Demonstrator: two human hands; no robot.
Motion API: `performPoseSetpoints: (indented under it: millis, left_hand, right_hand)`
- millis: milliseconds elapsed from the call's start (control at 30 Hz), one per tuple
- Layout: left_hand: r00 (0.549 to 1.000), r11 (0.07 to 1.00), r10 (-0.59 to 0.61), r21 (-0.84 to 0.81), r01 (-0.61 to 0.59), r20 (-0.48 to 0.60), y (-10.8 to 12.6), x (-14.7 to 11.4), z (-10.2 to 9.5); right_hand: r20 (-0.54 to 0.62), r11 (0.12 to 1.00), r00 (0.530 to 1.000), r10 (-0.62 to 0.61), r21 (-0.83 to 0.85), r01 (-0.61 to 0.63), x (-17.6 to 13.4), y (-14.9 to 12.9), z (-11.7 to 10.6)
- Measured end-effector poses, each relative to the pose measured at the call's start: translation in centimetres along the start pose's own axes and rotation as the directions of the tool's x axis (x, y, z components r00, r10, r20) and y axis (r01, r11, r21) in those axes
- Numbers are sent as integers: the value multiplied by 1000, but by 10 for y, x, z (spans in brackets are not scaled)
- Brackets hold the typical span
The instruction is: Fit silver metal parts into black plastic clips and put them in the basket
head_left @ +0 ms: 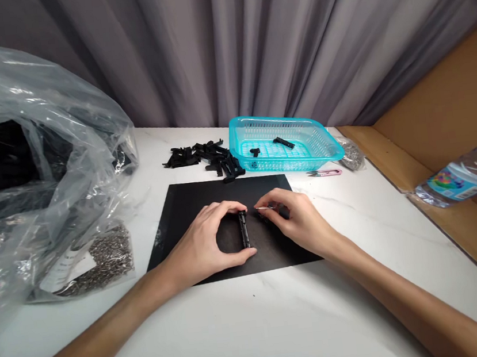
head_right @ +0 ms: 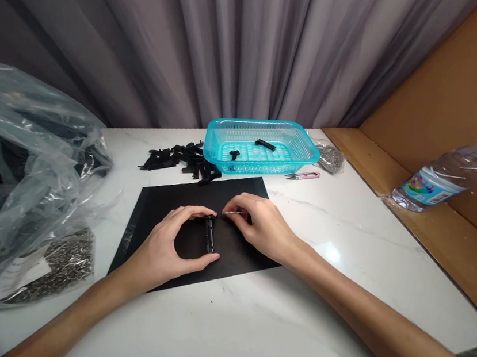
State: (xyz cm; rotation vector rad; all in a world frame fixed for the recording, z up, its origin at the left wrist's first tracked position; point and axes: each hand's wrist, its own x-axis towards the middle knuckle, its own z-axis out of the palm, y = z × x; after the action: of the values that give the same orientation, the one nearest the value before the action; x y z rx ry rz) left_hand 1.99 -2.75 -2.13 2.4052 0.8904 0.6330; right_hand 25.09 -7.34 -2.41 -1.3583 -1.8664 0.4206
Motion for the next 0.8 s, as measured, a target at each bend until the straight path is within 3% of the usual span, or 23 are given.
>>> performPoseSetpoints:
  millis: [167,500,800]
  left_hand:
    - [1000,999,-24,-31,25,9,0,0,1]
    - [1000,1000,-17,-24,18,13,3,-1,1]
    - [999,999,42,18,-42,11,5,-3,2]
  right_hand:
    - [8,993,997,78,83,-79,-3,-1,-1]
    - [-84,1000,996,-26,0,26,-1,-9,-5]
    - [12,992,997,80,92,-81,-1,-14,-6]
